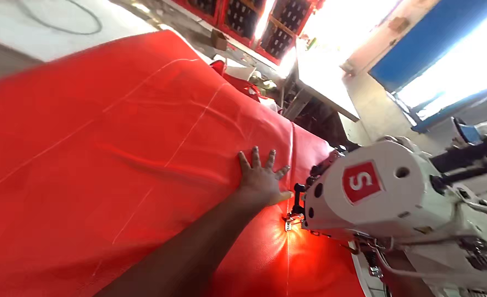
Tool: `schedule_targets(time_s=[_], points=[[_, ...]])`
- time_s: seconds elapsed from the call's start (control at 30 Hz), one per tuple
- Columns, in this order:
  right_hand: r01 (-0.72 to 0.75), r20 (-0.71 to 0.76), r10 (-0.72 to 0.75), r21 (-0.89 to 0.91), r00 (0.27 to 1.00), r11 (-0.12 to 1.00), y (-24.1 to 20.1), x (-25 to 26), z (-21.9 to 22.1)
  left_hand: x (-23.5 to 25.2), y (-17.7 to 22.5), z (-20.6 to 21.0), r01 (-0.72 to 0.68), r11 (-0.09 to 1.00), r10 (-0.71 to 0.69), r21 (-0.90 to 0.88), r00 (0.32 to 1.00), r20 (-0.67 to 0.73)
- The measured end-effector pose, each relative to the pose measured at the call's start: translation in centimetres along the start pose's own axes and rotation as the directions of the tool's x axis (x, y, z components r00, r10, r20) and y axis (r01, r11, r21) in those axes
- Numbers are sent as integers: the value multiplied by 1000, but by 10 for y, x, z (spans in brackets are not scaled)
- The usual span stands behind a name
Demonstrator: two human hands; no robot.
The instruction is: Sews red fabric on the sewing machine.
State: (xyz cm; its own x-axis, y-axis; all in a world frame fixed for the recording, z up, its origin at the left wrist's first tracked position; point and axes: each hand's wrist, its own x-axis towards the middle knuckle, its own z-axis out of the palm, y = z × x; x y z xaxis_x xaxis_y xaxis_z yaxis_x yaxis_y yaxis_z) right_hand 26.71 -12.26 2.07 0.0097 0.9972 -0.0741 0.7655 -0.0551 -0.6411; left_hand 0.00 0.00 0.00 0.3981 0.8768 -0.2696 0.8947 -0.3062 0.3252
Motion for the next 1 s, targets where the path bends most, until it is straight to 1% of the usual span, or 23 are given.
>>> schedule_targets(time_s=[0.03,0.07,0.1,0.13,0.17,0.2,0.27,0.33,0.37,0.4,0.47,0.53,0.63,0.7,0.77,0.83,0.9,1.0], points=[[-65,14,64,201,998,977,-18,-27,2,0,1,0,4,1000,-4,19,1000,-3],[-99,49,86,384,995,918,-34,-48,4,-1,2,-1,5,999,-5,34,1000,-5],[-108,141,33,565,989,818,-38,-62,5,-3,3,-1,3,999,-2,44,1000,-8],[-139,232,-35,691,972,709,-39,-72,6,-5,4,-2,-5,999,6,53,1000,-14],[-187,301,-93,776,949,602,-40,-79,7,-7,5,-3,-18,998,19,65,1000,-19],[-236,344,-134,833,929,501,-42,-83,9,-11,6,-4,-27,997,29,74,999,-20],[-322,383,-139,887,913,332,-48,-87,11,-19,9,-9,-23,997,25,68,999,-23],[-378,403,-140,909,904,176,-56,-86,11,-28,17,-17,8,997,-7,73,1000,-4],[-402,417,-152,907,896,124,-59,-84,10,-31,20,-19,25,996,-25,84,1000,-2],[-425,437,-173,900,883,100,-62,-83,9,-32,22,-18,37,995,-36,97,999,-11],[-451,463,-190,887,866,102,-68,-80,8,-27,21,-10,49,989,-43,141,998,-39],[-459,470,-161,882,868,103,-72,-79,9,-23,19,-2,42,989,-28,140,995,-97],[-443,449,-105,893,887,76,-76,-78,13,-29,11,0,7,996,8,85,984,-178],[-433,436,-83,900,896,55,-77,-77,15,-43,-3,-5,4,1000,3,30,973,-233],[-423,425,-79,905,902,37,-78,-77,17,-64,-25,-14,39,999,-47,-33,955,-292],[-409,409,-80,912,909,23,-78,-77,20,-86,-60,-21,106,992,-123,-65,918,-378],[-400,399,-84,917,913,17,-77,-76,22,-110,-100,-26,177,980,-199,-92,863,-464],[-428,426,-118,904,897,13,-72,-76,22,-154,-157,-31,304,934,-356,-187,772,-526]])
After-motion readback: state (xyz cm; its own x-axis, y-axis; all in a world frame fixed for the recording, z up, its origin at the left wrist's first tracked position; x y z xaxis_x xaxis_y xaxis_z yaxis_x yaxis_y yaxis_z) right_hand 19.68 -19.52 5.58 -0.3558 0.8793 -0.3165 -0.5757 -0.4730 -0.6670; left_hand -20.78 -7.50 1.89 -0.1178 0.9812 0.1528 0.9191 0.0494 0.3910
